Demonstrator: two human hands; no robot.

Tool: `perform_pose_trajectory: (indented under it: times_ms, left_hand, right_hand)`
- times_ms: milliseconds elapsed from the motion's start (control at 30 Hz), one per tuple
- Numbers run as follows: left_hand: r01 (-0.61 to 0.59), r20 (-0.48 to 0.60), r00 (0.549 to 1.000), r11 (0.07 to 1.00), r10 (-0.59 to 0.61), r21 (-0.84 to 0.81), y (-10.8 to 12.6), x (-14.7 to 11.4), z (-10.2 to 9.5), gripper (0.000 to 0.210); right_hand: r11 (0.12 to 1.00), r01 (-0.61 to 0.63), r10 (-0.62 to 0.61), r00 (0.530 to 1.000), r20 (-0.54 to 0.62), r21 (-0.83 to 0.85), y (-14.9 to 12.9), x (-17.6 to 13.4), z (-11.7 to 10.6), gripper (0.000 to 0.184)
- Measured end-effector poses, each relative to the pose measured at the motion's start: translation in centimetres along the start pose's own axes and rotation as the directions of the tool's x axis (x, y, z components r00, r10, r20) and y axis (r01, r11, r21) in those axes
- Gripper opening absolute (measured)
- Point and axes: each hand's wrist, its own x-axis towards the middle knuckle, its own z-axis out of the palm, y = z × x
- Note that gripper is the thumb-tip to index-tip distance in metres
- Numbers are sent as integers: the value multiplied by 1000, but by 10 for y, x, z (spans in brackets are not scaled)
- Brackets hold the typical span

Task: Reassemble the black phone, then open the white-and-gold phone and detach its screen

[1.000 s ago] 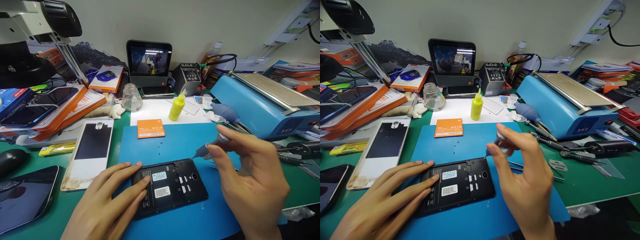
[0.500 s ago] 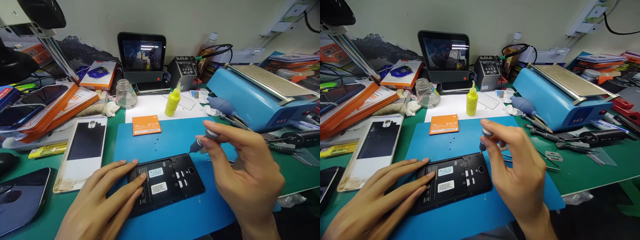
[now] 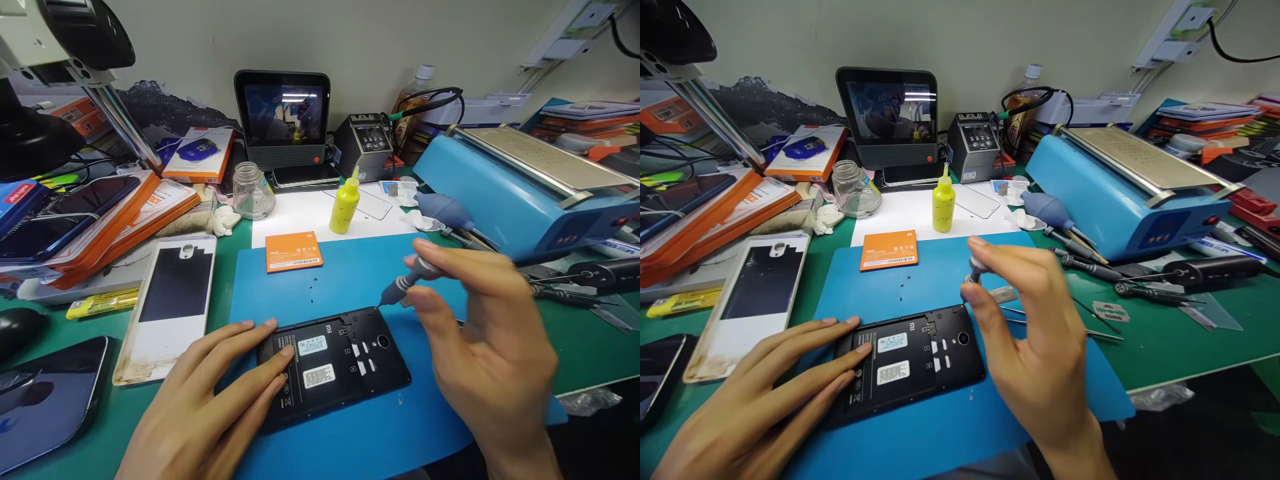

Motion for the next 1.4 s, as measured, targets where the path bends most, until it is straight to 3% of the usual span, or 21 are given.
perform_pose_trajectory:
  times_ms: [200,467,633,700,800,867,933,1000,1133,1400]
  left_hand:
    - [28,-30,999,1000,-29,-13,4,2,-1,37]
    - [22,7,1000,1000,-22,19,4,3,-5,39]
    - [71,-12,997,997,-71,6,9,4,-6,36]
    - [95,-22,995,995,-95,-6,12,6,-6,34]
    - [117,-43,992,993,-118,-23,15,10,-5,30]
    - [125,-64,990,991,-127,-38,17,12,-5,29]
    - [136,-100,985,989,-141,-57,19,15,-5,27]
    - [138,-134,980,988,-147,-71,21,18,-5,26]
    - [145,-158,975,986,-156,-78,22,21,-7,27]
    - [150,-133,979,987,-157,-63,23,22,-10,31]
  right_hand:
    - [1000,4,-4,1000,1,-22,-3,2,-1,59]
    - [999,-12,13,1000,-24,30,-4,0,6,67]
    - [989,-49,65,992,111,-138,-5,-4,2,73]
    - [991,-96,99,995,30,-92,-12,-2,1,70]
    - [950,-240,273,949,-160,201,-33,3,7,64]
    - [839,-344,420,902,-100,422,-50,3,15,60]
    - [725,-425,437,892,115,543,-64,-2,25,57]
    - [673,-477,392,878,275,566,-71,-10,35,54]
    - [685,-501,374,865,334,530,-69,-23,44,55]
    - [723,-532,380,839,389,442,-70,-25,42,55]
